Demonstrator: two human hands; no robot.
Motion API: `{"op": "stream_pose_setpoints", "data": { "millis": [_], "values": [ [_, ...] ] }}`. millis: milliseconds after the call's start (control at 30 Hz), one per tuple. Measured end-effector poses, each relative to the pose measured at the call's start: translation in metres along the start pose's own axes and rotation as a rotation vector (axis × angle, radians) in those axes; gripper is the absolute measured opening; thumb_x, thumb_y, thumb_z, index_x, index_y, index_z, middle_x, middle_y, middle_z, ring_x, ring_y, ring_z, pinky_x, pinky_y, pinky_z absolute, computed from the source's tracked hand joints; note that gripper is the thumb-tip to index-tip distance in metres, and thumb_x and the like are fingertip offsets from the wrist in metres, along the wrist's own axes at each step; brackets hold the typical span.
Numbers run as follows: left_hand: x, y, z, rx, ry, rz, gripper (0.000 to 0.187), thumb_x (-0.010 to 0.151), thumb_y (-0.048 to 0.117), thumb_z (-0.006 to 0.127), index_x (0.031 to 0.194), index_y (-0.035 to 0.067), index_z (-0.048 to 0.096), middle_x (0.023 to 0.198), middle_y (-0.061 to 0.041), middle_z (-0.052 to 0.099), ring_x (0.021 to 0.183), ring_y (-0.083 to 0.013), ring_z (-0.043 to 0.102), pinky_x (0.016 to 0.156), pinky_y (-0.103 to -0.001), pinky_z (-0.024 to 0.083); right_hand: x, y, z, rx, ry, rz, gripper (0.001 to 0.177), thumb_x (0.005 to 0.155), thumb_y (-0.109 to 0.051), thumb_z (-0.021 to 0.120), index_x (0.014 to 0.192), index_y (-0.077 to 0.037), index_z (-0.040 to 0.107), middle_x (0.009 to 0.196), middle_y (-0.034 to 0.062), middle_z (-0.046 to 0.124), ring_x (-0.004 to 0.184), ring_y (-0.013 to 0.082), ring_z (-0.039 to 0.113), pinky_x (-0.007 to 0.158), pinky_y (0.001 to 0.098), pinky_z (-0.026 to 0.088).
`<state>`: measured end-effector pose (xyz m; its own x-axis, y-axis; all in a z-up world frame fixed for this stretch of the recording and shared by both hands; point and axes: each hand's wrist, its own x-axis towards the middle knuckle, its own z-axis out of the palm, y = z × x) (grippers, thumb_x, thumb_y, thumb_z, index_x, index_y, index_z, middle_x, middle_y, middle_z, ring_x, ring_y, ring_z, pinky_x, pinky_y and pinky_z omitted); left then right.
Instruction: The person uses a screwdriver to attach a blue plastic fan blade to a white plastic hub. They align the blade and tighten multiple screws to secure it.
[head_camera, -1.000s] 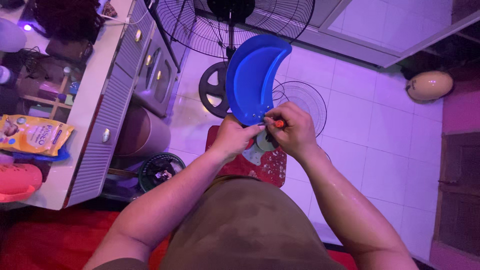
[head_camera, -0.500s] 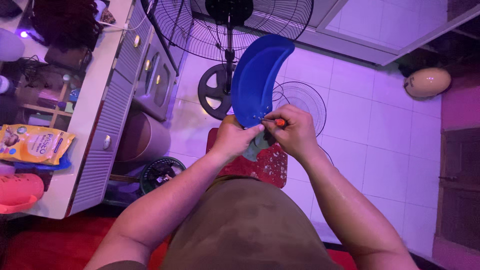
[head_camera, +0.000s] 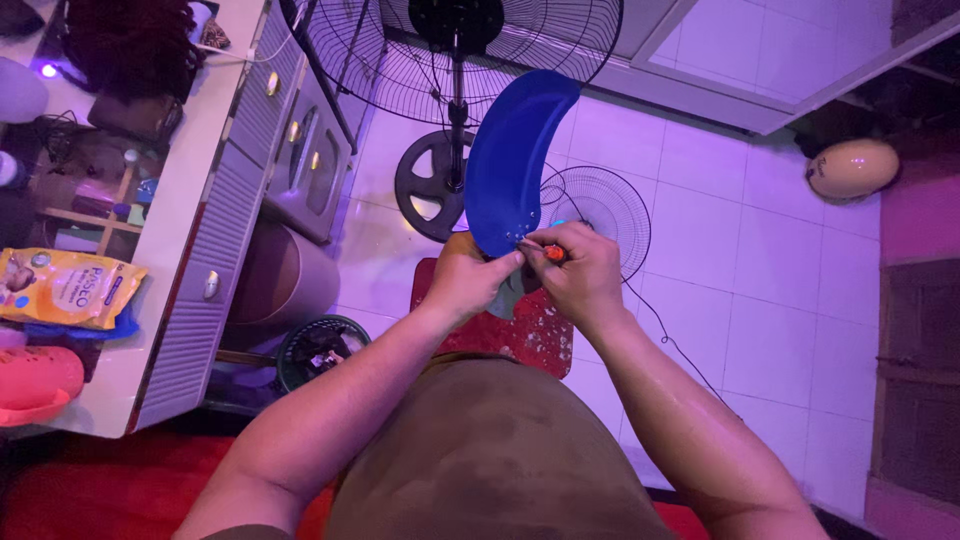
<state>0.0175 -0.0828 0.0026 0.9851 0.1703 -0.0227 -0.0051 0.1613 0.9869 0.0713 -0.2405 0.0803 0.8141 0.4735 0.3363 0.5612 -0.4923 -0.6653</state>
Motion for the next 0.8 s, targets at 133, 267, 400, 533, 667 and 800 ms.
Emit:
{"op": "stream_pose_setpoints", "data": {
  "millis": [133,267,400,533,667,800],
  "values": [
    [-0.001,-0.005,0.000,-0.017,-0.003,0.012,0.016,0.091,0.008,0.073,0.106,0.002,0.075,0.095,-0.002,0.077,0.085,-0.0080,0.070,0.076,-0.029,0.058,-0.003,0.000,0.005,0.031,0.006,0.041,0.013,0.085,-0.010,0.081,0.097,-0.007,0.077,0.086,0.0095,0.073,0.076,0.0246,0.073,0.068,0.0353,0.057],
    [-0.002,-0.007,0.000,-0.016,0.000,0.018,0.015,0.092,0.009,0.073,0.105,0.003,0.076,0.095,-0.001,0.078,0.085,-0.0077,0.070,0.076,-0.028,0.058,-0.004,-0.003,0.007,-0.029,0.023,0.013,0.011,0.087,-0.011,0.081,0.096,-0.007,0.076,0.085,0.0095,0.071,0.076,0.0269,0.072,0.067,0.0378,0.055],
    [-0.006,-0.009,0.000,0.022,0.015,0.052,0.013,0.090,0.008,0.074,0.102,0.003,0.076,0.092,-0.001,0.077,0.083,-0.0076,0.070,0.074,-0.028,0.057,-0.009,-0.008,0.006,-0.147,0.064,-0.093,0.011,0.089,-0.012,0.080,0.097,-0.007,0.075,0.087,0.0089,0.070,0.075,0.0288,0.070,0.065,0.0394,0.054],
    [-0.009,-0.008,0.002,-0.061,0.015,0.017,0.012,0.091,0.008,0.075,0.102,0.003,0.075,0.093,-0.001,0.076,0.084,-0.0062,0.068,0.075,-0.028,0.056,-0.012,-0.013,0.004,-0.169,0.076,-0.171,0.013,0.090,-0.010,0.079,0.101,-0.006,0.075,0.090,0.0083,0.070,0.077,0.0278,0.070,0.066,0.0385,0.055],
    [-0.012,-0.002,-0.001,0.073,-0.007,0.037,0.010,0.092,0.012,0.076,0.100,0.004,0.076,0.088,0.000,0.077,0.081,-0.0050,0.067,0.071,-0.028,0.056,-0.014,-0.015,0.002,-0.214,0.078,-0.231,0.016,0.085,-0.009,0.079,0.100,-0.006,0.074,0.089,0.0081,0.069,0.077,0.0276,0.070,0.066,0.0382,0.055],
    [-0.016,0.004,0.000,0.117,0.009,0.067,0.012,0.092,0.013,0.076,0.101,0.005,0.076,0.088,-0.001,0.078,0.080,-0.0047,0.067,0.069,-0.028,0.055,-0.015,-0.017,0.003,-0.242,0.102,-0.247,0.015,0.083,-0.008,0.080,0.097,-0.007,0.074,0.086,0.0076,0.068,0.075,0.0275,0.069,0.064,0.0389,0.054]
  ]
}}
